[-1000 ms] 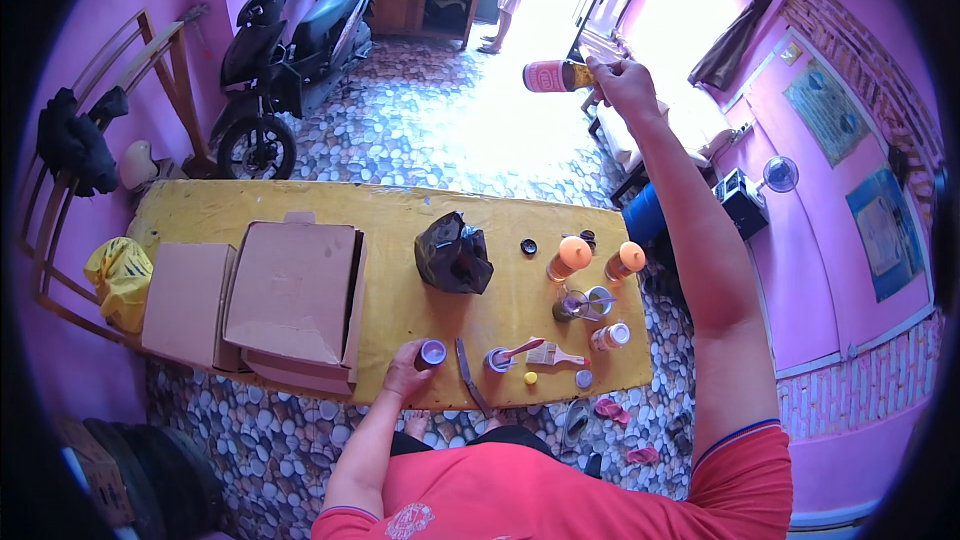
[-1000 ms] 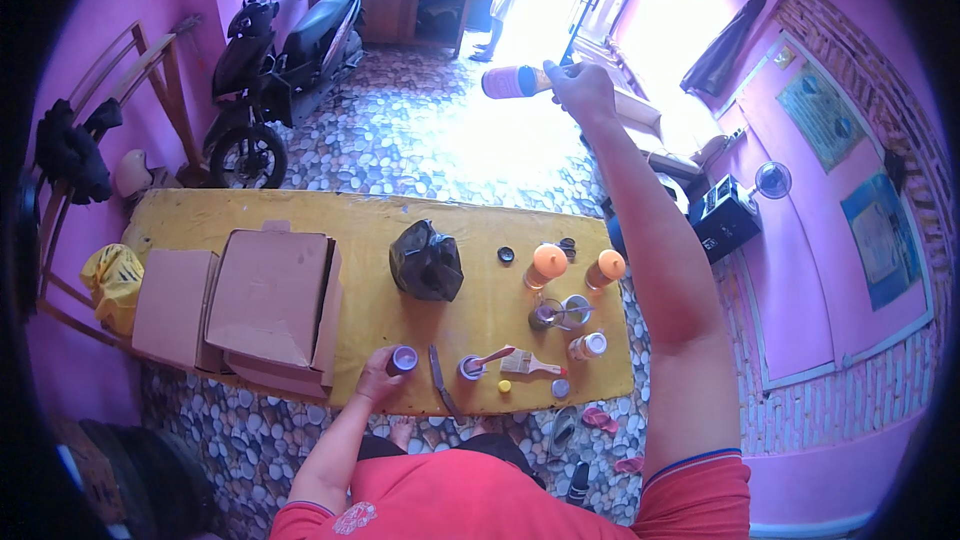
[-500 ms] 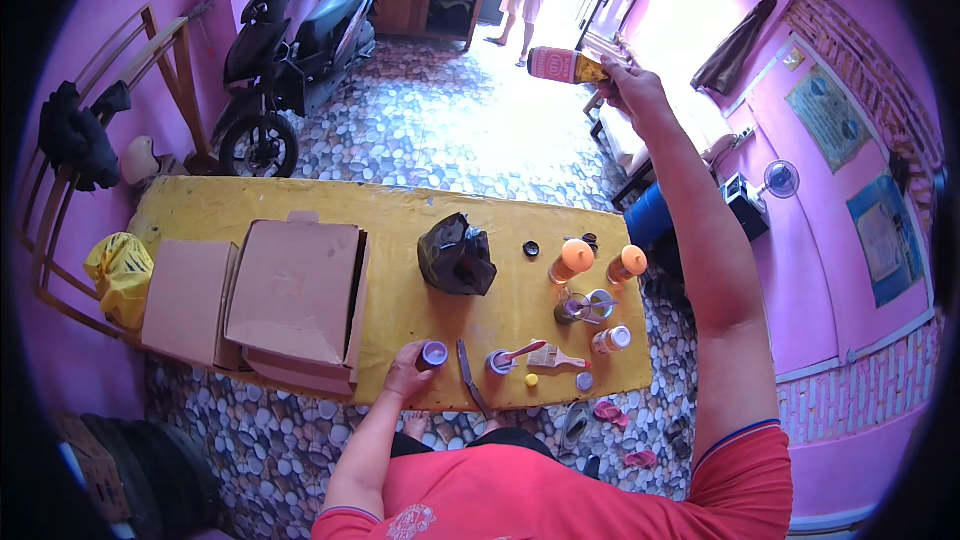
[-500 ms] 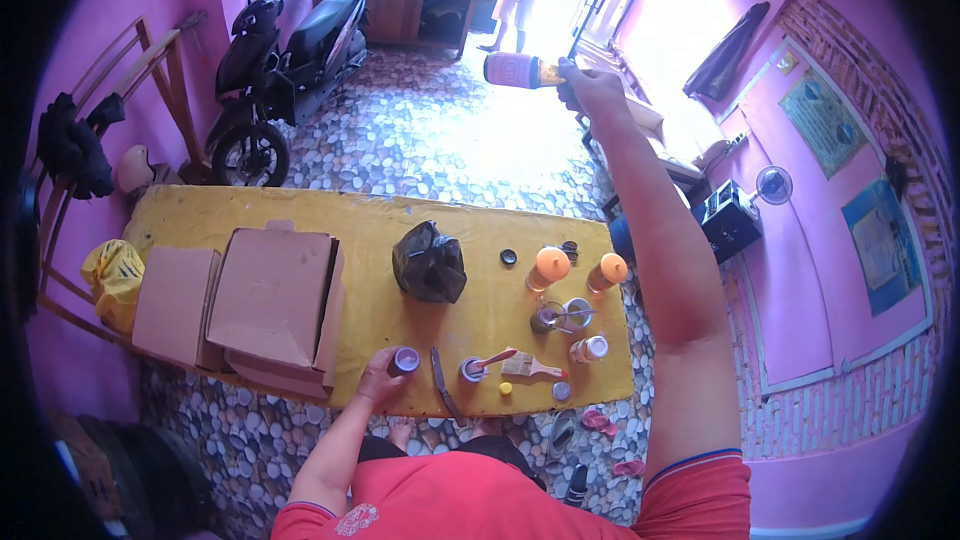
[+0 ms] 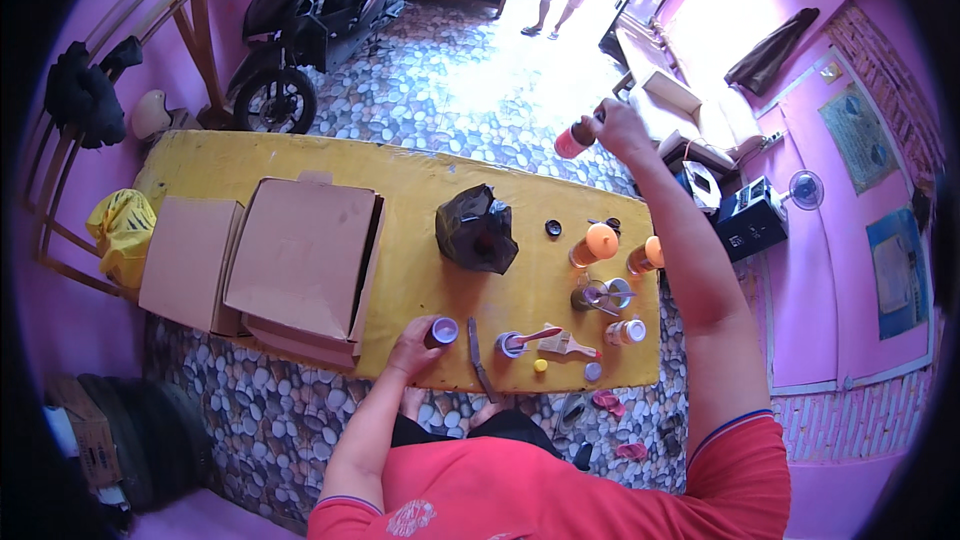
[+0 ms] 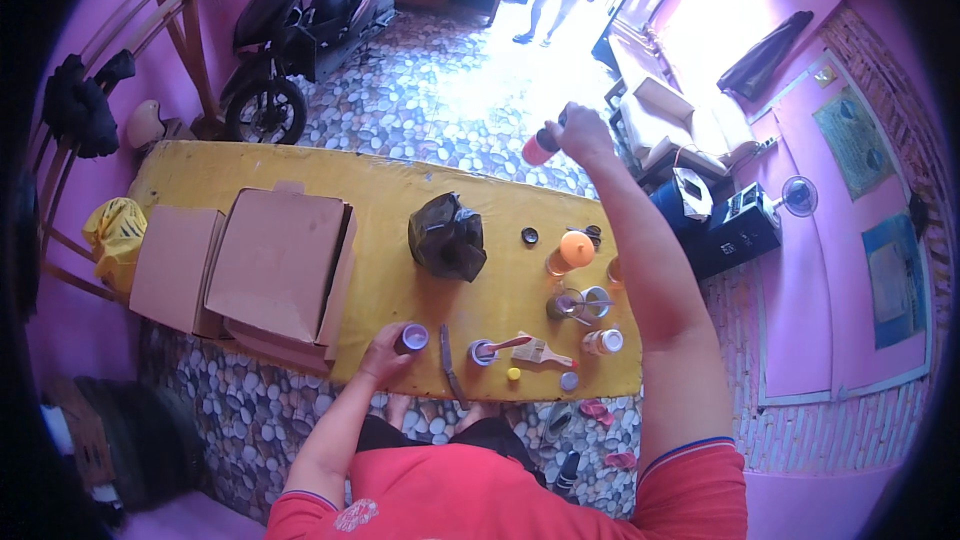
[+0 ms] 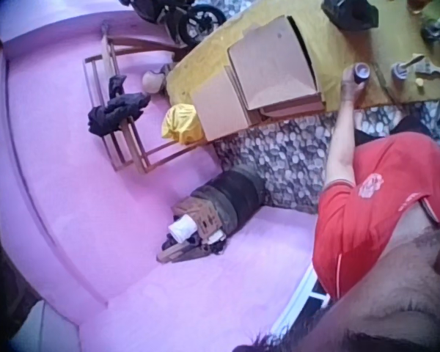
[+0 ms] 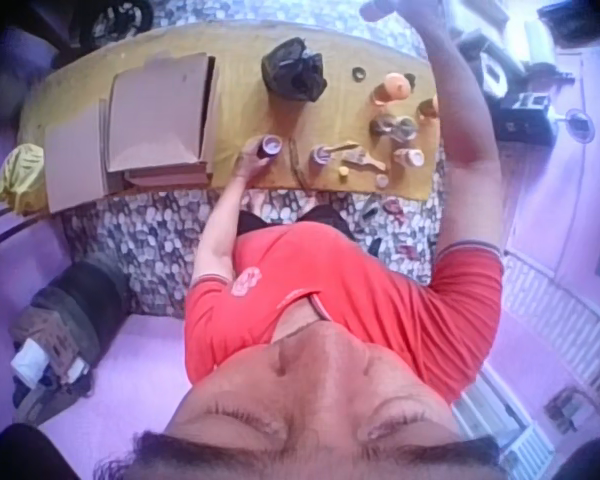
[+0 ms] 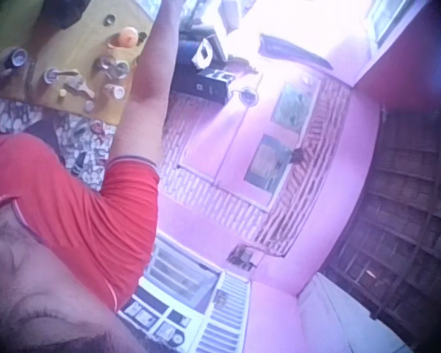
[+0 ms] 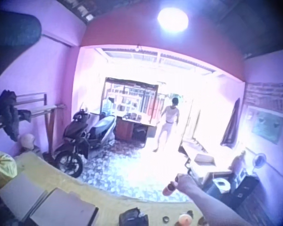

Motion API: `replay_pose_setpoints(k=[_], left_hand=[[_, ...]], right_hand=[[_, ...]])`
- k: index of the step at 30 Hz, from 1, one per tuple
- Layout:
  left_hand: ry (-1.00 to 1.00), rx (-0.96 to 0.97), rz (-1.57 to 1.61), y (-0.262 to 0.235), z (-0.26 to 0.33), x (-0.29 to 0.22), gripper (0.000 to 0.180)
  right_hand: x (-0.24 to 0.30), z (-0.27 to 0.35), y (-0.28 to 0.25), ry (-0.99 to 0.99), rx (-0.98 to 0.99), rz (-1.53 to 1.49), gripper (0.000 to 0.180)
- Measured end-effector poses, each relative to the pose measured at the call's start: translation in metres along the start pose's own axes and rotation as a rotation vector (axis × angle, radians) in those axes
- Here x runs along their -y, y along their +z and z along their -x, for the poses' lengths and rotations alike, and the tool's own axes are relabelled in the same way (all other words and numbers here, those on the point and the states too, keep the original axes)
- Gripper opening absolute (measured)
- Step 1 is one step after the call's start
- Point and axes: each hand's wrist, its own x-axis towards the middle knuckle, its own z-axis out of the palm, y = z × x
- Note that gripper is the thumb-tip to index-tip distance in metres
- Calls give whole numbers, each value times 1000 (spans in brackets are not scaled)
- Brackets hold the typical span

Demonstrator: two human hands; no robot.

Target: The person handles paint containers on a yellow table, mixes a purple substance in a cup with a wooden stick, and then uses a cloth and a brush to work on the frame of a white door.

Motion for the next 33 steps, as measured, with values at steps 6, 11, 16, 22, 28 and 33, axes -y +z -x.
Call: replay_pose_setpoints(k=[6,11,16,22,28,33], left_hand=[[-26,12,-14,3,-1,-1,59],[-41,28,-20,4,-4,0,60],[-88,-8,-9,5,0,-8,57],[-86,-6,-37,3,-6,-17,59],[-83,5,-45,6,-3,-10,61],[-63,28,-72,3,-5,-11,63]], right_hand=[[-13,12,118,25,141,-20,38],[-9,17,184,77,318,69,41],[-14,16,222,45,310,45,41],[-19,23,239,49,331,69,43],[-29,24,245,72,338,47,53],[-29,32,235,85,256,12,56]])
